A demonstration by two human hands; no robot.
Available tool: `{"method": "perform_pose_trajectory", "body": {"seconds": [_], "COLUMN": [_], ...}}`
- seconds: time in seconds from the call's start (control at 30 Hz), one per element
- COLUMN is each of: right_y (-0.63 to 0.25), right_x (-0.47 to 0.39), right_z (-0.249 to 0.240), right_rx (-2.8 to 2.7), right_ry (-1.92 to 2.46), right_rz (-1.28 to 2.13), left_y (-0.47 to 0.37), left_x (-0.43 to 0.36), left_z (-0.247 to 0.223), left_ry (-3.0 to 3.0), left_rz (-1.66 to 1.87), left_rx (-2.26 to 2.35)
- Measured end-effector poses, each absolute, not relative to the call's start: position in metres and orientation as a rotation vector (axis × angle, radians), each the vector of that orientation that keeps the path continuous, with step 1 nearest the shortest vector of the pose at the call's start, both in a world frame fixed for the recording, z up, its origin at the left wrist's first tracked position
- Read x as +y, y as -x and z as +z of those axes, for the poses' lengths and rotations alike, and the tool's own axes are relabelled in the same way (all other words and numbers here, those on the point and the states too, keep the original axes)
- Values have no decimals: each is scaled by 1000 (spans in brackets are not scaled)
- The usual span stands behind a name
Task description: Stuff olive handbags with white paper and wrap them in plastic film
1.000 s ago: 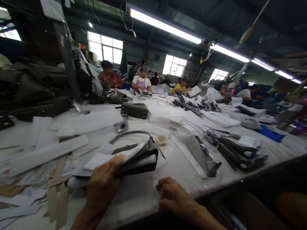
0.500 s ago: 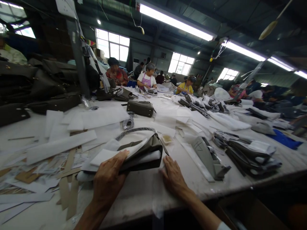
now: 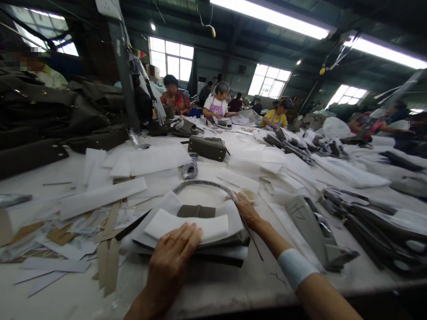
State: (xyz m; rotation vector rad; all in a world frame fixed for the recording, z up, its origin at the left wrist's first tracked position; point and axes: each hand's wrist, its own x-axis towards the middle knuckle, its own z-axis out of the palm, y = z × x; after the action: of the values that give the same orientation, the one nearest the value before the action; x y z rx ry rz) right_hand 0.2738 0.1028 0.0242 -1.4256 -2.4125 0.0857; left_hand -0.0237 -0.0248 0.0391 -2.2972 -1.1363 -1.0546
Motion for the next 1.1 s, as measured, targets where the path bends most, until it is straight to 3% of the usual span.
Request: {"method": "perform_pose_trajectory", "body": {"seconds": [0.13, 0.3, 0.4, 0.53, 0.77, 1.1], "right_y": [-306, -309, -281, -222, -159, -234], "right_x": [76, 7, -45, -88, -61, -90], "right_z": [22, 55, 68, 49, 15, 30], "right_rx": [-2231, -1824, -1943, -2329, -2400, -2412], "right_ry": [1445, 1332, 1102, 665, 1278, 802], "right_rz": [86, -27, 48, 293, 318, 411], "left_y": [16, 20, 24, 26, 28, 22], "left_x": [-29, -22, -14, -6, -3, -22], "left_z": [27, 39, 50, 55, 53, 35], "left_ry": [2310, 2347, 2376, 2421, 2431, 2362], "left_rz": [-1065, -1027, -989, -922, -877, -903], "left_rx": [-1126, -1098, -1113, -1120, -1072, -1017]}}
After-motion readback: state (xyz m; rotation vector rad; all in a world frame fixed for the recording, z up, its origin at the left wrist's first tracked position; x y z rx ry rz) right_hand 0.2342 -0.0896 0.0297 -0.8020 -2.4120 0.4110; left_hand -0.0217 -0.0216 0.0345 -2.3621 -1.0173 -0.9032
